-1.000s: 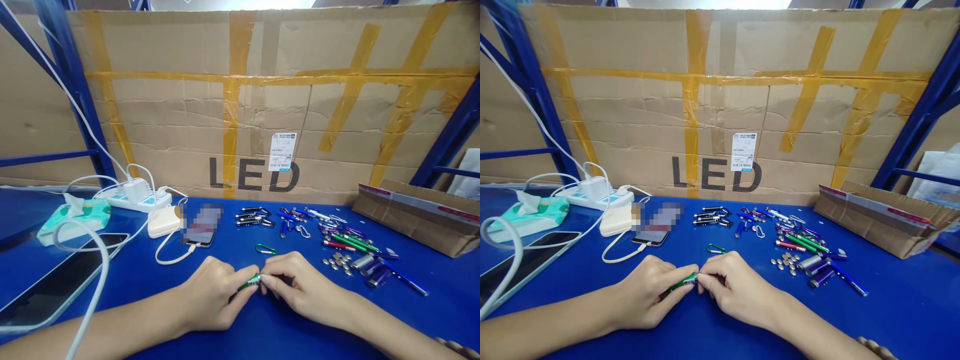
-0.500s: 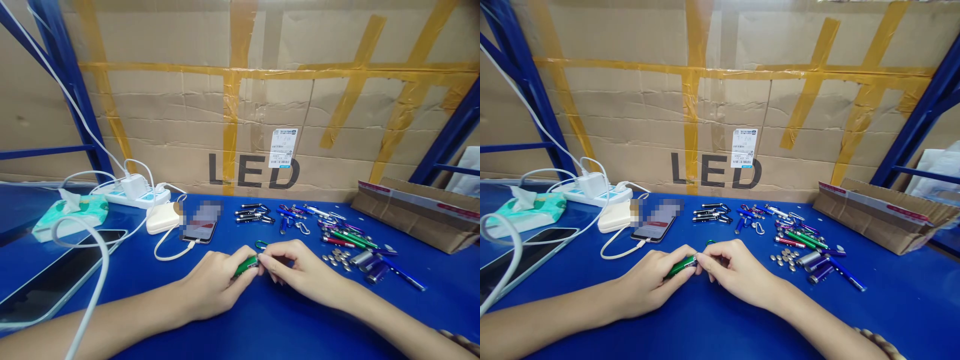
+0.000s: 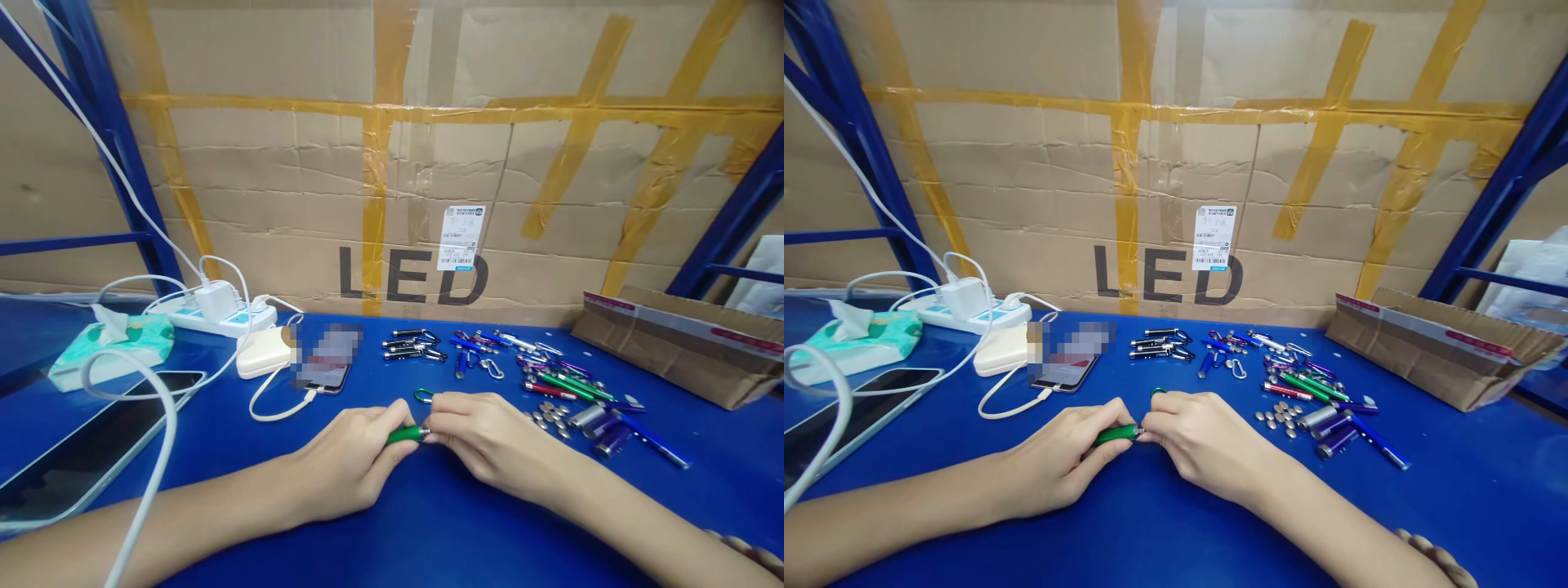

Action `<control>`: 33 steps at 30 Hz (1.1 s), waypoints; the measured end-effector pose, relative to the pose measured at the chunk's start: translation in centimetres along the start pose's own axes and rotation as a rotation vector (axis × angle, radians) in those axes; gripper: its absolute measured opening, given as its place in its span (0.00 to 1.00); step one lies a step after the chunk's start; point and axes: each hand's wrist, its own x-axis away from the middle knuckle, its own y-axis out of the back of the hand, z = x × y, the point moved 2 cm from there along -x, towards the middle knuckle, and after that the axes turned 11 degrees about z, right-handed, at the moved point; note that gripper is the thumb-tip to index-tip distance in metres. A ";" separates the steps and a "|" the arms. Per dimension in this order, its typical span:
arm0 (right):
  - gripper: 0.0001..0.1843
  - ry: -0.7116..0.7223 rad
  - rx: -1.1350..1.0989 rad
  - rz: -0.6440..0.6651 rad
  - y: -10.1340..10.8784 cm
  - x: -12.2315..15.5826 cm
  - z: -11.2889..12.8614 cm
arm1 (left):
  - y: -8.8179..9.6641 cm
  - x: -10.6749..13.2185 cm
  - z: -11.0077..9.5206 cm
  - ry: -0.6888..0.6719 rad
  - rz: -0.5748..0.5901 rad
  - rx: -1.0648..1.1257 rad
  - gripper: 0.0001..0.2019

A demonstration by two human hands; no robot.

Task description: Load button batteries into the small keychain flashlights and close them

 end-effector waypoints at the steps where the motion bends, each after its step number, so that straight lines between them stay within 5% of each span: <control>1: 0.19 0.009 -0.011 -0.003 0.0 0.0 0.1 | -0.1 0.0 0.0 -0.012 0.006 -0.007 0.05; 7: 0.17 0.004 -0.233 0.025 -0.2 -0.1 0.5 | -0.2 0.0 0.1 -0.059 0.019 -0.130 0.06; 14: 0.17 -0.127 -0.537 0.027 0.0 -0.4 0.8 | -0.2 0.1 0.2 -0.141 -0.096 -0.254 0.09; 19: 0.17 -0.165 -0.607 0.014 -0.1 -0.5 0.3 | 0.2 0.2 0.0 -0.112 -0.119 -0.066 0.07; 27: 0.18 -0.245 -0.628 -0.061 -0.2 -0.7 -0.7 | 0.9 0.0 -0.3 0.065 -0.130 0.199 0.04; 33: 0.14 -0.359 -0.249 -0.236 0.4 0.1 -3.5 | 0.7 -0.3 1.3 0.217 -0.279 0.418 0.08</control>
